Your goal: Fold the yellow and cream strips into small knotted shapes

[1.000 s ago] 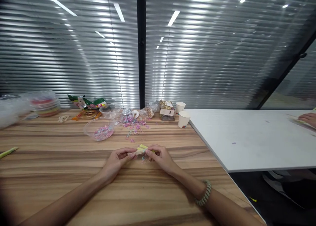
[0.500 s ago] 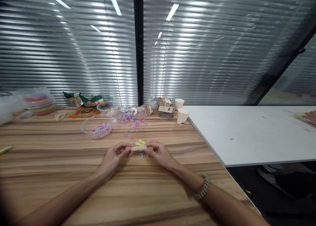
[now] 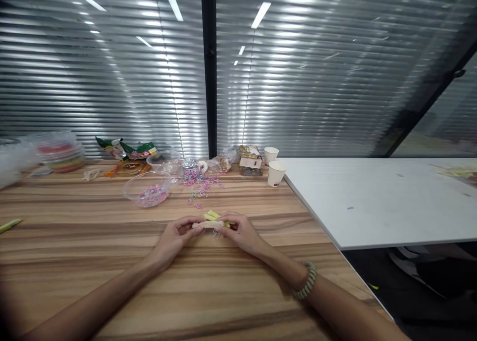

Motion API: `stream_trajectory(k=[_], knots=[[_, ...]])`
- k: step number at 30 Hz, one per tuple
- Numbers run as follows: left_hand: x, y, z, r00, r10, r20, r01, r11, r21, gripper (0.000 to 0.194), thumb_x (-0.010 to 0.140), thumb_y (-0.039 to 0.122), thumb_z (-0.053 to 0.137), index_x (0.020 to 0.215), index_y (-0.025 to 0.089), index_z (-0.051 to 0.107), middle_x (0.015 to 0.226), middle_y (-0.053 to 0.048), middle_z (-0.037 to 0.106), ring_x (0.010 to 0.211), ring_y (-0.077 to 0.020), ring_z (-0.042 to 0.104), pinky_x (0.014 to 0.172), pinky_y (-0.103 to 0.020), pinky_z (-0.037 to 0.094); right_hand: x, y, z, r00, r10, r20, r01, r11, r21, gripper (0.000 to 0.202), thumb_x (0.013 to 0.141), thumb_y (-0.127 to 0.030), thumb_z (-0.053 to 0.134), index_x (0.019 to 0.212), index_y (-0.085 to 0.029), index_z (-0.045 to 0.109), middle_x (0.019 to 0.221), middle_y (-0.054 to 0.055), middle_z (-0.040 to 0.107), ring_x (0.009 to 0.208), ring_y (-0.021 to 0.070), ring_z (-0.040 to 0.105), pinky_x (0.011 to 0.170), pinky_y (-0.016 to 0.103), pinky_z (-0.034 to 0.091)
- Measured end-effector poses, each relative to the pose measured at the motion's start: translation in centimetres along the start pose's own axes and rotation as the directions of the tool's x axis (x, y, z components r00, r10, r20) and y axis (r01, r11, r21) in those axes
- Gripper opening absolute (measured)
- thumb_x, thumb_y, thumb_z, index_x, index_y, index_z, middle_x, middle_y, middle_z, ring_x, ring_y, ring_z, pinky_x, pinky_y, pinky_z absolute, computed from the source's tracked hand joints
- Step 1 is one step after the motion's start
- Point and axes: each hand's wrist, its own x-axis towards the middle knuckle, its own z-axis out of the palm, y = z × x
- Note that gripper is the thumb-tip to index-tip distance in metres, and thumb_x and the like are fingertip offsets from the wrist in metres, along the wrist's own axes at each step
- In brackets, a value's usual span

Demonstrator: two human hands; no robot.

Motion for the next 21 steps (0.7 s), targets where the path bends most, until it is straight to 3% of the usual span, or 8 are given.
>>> stream_trajectory(k=[7,15,19,21], knots=[[0.0,0.3,0.1,1.0,-0.002,-0.004,0.002,0.998,0.062,0.026,0.065,0.032,0.065,0.083,0.013,0.066,0.077,-0.008,0.065,0.067,-0.0156,0.057,0.068,-0.027,0.045,-0.1,-0.4,-0.1,1.0,-0.024,-0.008,0.024,0.999,-0.029,0.024,0.077,-0.036,0.056,0.092,-0.019,0.065,0.091,0.007,0.061,0.085,0.0177,0.055,0.073,0.029,0.044],[0.0,0.6,-0.1,0.996,-0.015,0.09,0.009,0.998,0.062,0.023,0.066,0.032,0.063,0.079,0.013,0.065,0.066,-0.004,0.062,0.063,-0.0138,0.055,0.064,-0.024,0.043,-0.1,-0.2,-0.3,0.997,-0.053,0.056,0.054,0.998,-0.014,0.021,0.078,-0.033,0.056,0.09,-0.019,0.066,0.086,0.006,0.062,0.082,0.017,0.056,0.075,0.029,0.042],[0.5,0.9,-0.6,1.0,-0.017,0.022,0.016,0.998,0.058,0.027,0.063,0.033,0.066,0.081,0.013,0.065,0.072,-0.006,0.065,0.067,-0.0152,0.057,0.067,-0.025,0.044,0.0,0.3,-0.1,1.0,-0.004,-0.019,0.005,1.0,0.022,0.026,0.075,-0.034,0.058,0.096,-0.019,0.063,0.098,0.007,0.059,0.088,0.0177,0.054,0.075,0.029,0.044],[0.6,1.2,-1.8,0.999,-0.024,-0.049,0.028,0.995,0.092,0.028,0.061,0.034,0.067,0.081,0.013,0.065,0.074,-0.006,0.066,0.069,-0.0165,0.059,0.068,-0.026,0.044,0.1,0.5,0.0,0.997,0.061,-0.051,-0.058,0.996,0.063,0.031,0.076,-0.037,0.057,0.1,-0.019,0.062,0.104,0.008,0.056,0.079,0.0156,0.056,0.067,0.027,0.047]])
